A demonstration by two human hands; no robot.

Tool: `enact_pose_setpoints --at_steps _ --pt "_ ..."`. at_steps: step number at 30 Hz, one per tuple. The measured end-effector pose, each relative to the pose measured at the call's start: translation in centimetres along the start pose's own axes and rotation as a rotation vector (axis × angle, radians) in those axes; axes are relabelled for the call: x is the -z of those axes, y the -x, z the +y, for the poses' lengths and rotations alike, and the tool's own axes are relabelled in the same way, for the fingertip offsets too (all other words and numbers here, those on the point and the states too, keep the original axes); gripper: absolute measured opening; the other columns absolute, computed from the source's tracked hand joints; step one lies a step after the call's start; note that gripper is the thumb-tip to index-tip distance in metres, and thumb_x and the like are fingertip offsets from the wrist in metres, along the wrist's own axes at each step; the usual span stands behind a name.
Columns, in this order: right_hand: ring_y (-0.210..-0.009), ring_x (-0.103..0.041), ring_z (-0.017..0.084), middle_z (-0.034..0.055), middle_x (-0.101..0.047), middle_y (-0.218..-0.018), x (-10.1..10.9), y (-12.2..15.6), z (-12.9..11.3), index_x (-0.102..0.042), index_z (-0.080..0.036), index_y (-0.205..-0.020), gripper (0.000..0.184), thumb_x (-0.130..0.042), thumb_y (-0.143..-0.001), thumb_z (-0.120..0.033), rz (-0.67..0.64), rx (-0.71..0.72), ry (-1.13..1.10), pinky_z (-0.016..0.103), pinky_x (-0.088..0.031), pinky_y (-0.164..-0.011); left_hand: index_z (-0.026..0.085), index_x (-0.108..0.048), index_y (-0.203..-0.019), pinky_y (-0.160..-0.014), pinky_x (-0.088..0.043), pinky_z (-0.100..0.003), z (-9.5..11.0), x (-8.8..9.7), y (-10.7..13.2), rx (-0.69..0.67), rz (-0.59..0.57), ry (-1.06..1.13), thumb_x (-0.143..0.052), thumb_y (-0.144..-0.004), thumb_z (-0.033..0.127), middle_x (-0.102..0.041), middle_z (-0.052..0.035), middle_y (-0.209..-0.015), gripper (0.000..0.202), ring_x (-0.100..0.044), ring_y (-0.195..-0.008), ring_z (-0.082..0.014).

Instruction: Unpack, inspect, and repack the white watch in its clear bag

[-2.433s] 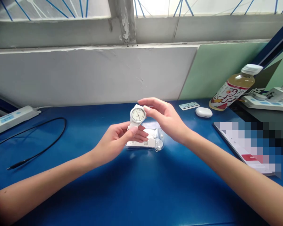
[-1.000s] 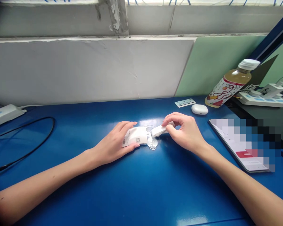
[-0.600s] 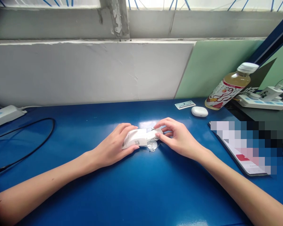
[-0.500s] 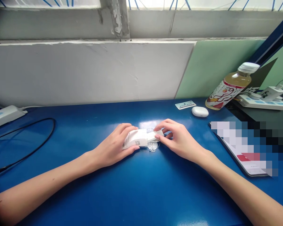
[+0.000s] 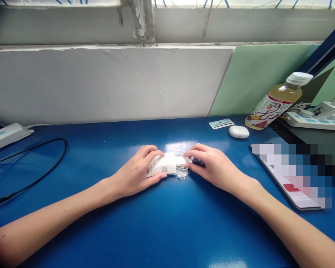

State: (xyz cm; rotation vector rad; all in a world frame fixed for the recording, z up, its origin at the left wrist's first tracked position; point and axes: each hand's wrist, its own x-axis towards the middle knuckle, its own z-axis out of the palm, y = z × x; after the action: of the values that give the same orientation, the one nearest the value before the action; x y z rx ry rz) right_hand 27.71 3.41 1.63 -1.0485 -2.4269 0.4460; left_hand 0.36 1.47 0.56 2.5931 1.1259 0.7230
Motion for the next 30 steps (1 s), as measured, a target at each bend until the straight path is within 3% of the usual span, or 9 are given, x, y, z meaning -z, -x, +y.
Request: enact_pose_setpoints --at_steps 7,11,18,20,25,30 --pt "-0.094 -0.07 0.026 0.0094 -0.072 -0.109 0.2 0.4 -0.8 -0.069 -0.024 -0.111 0.022 -0.056 -0.096 -0.034 0.062 0.015 0.161 0.04 -0.058 -0.078 0.015 -0.054 -0.121 -0.088 -0.054 -0.046 0.0 -0.1 -0.1 -0.005 0.03 -0.047 -0.068 -0.089 0.039 -0.057 -0.0151 -0.118 0.042 -0.056 -0.107 -0.03" --pt "-0.08 -0.07 0.024 0.0092 -0.075 -0.096 0.7 0.6 -0.9 -0.068 -0.022 -0.112 0.026 -0.052 -0.098 -0.036 0.039 -0.052 0.241 0.037 -0.057 -0.067 0.017 -0.054 -0.121 -0.088 -0.054 -0.045 -0.1 -0.1 0.1 0.005 0.041 -0.036 -0.068 -0.089 0.039 -0.057 -0.0141 -0.118 0.042 -0.057 -0.106 -0.0292" --pt "-0.088 -0.069 0.026 0.0118 -0.074 -0.102 -0.1 0.6 -1.7 -0.061 -0.017 -0.123 0.03 -0.048 -0.1 -0.03 -0.05 0.087 0.176 0.042 -0.058 -0.073 0.015 -0.054 -0.121 -0.089 -0.054 -0.045 -0.2 -0.1 0.1 -0.01 0.023 -0.01 -0.069 -0.089 0.037 -0.056 -0.0143 -0.118 0.042 -0.056 -0.107 -0.0287" --pt "-0.09 -0.07 0.027 0.0121 -0.074 -0.105 -0.4 0.8 -2.0 -0.053 -0.017 -0.135 0.039 -0.049 -0.099 -0.03 -0.06 0.08 0.138 0.043 -0.059 -0.075 0.015 -0.054 -0.122 -0.09 -0.054 -0.046 -0.2 -0.1 0.1 -0.023 0.021 -0.014 -0.069 -0.089 0.037 -0.056 -0.0145 -0.118 0.042 -0.056 -0.107 -0.0291" --pt "-0.115 -0.065 0.032 0.0156 -0.069 -0.125 -0.7 1.3 -2.7 -0.011 -0.018 -0.159 0.077 -0.053 -0.097 -0.034 -0.103 0.08 0.097 0.05 -0.058 -0.089 0.015 -0.055 -0.124 -0.089 -0.055 -0.044 -0.3 -0.2 0.2 -0.023 0.013 -0.003 -0.067 -0.089 0.036 -0.055 -0.0145 -0.119 0.042 -0.059 -0.107 -0.0286" --pt "-0.136 -0.05 0.032 0.0197 -0.055 -0.146 -0.3 1.3 -2.8 -0.001 -0.017 -0.16 0.09 -0.057 -0.095 -0.04 -0.187 0.066 0.079 0.051 -0.054 -0.101 0.015 -0.058 -0.124 -0.086 -0.057 -0.04 -0.3 -0.1 0.1 -0.02 0.0 0.041 -0.068 -0.089 0.035 -0.056 -0.0145 -0.121 0.042 -0.062 -0.101 -0.0255"
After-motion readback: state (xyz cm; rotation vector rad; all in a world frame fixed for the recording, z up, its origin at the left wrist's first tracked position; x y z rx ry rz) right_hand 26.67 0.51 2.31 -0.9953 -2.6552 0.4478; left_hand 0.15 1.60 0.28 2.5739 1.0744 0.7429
